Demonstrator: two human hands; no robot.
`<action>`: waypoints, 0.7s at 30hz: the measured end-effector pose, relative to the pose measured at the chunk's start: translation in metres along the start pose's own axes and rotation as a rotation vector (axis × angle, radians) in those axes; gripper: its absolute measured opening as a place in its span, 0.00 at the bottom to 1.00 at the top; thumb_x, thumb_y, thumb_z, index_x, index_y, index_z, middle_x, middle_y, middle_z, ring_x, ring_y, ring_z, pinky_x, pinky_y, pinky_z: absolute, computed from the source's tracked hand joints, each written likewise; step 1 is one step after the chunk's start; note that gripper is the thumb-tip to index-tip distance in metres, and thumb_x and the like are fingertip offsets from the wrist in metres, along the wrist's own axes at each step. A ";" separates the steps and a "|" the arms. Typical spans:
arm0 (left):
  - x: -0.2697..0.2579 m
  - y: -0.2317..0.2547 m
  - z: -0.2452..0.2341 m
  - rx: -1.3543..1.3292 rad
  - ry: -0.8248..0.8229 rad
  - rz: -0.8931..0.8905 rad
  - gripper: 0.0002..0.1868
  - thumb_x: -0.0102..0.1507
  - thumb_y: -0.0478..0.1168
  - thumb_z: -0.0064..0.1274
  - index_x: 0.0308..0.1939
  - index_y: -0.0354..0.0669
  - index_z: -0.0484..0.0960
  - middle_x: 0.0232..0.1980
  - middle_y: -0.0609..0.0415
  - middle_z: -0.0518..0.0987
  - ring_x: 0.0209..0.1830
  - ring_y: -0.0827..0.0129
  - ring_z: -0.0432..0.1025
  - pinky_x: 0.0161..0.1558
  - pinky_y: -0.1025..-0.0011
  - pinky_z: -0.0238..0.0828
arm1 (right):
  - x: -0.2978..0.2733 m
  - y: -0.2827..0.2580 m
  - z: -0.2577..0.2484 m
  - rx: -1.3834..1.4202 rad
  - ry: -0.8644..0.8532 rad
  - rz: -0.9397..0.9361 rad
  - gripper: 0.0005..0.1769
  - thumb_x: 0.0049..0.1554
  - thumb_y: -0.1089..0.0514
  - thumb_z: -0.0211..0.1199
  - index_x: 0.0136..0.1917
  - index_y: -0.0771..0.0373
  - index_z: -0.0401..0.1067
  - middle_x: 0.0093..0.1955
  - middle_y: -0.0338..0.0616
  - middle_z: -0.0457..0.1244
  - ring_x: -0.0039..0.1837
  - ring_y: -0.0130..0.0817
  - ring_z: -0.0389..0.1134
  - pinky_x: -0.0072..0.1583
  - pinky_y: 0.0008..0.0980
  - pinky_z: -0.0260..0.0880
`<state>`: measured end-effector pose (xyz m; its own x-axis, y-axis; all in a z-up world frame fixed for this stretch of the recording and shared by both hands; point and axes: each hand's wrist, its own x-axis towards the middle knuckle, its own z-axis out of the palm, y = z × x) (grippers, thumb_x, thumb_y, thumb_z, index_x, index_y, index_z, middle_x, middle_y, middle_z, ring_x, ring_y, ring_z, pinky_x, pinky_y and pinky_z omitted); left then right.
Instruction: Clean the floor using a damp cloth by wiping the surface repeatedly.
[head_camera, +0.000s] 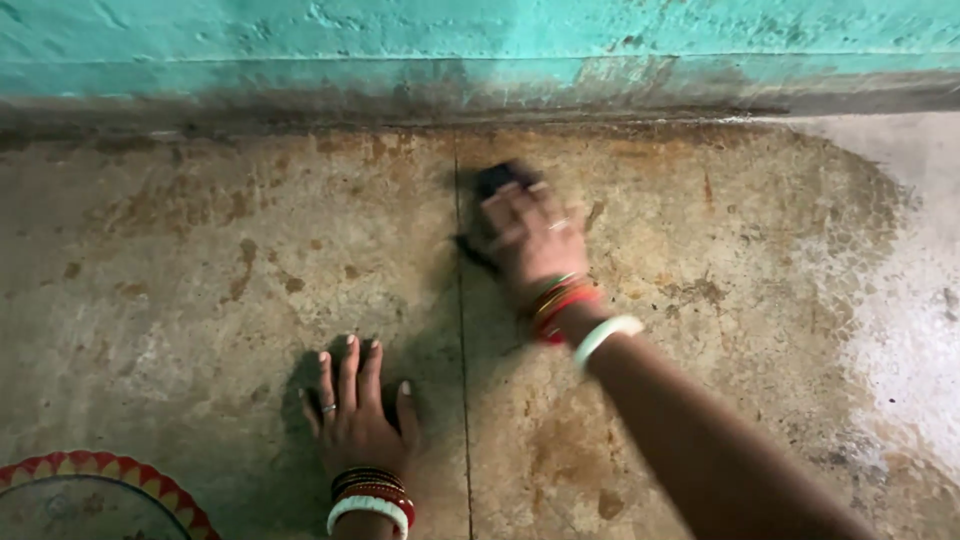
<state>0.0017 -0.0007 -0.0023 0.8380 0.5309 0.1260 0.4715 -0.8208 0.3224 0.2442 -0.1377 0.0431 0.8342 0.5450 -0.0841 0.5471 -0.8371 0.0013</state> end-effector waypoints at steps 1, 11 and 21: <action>0.001 0.000 0.000 -0.002 0.002 -0.004 0.31 0.64 0.55 0.45 0.71 0.53 0.70 0.80 0.58 0.60 0.82 0.52 0.48 0.74 0.38 0.39 | 0.001 0.036 0.016 -0.003 0.001 -0.003 0.34 0.61 0.44 0.52 0.79 0.44 0.53 0.83 0.38 0.45 0.82 0.48 0.44 0.73 0.69 0.41; 0.005 0.002 -0.003 -0.037 -0.011 -0.009 0.34 0.60 0.53 0.49 0.70 0.53 0.69 0.78 0.56 0.60 0.80 0.51 0.48 0.73 0.38 0.38 | -0.130 0.110 0.096 0.085 0.414 0.321 0.38 0.63 0.45 0.56 0.81 0.63 0.57 0.82 0.65 0.49 0.80 0.68 0.49 0.77 0.62 0.50; 0.005 -0.007 0.007 -0.002 -0.047 0.000 0.35 0.61 0.56 0.47 0.71 0.54 0.67 0.79 0.57 0.58 0.81 0.53 0.46 0.73 0.38 0.37 | -0.026 -0.104 0.035 0.165 0.084 -0.286 0.47 0.50 0.41 0.56 0.80 0.54 0.55 0.85 0.52 0.45 0.81 0.58 0.41 0.75 0.65 0.36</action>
<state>0.0046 0.0065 -0.0106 0.8498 0.5207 0.0817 0.4714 -0.8203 0.3239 0.1632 -0.0664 0.0104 0.6550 0.7552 0.0244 0.7468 -0.6422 -0.1728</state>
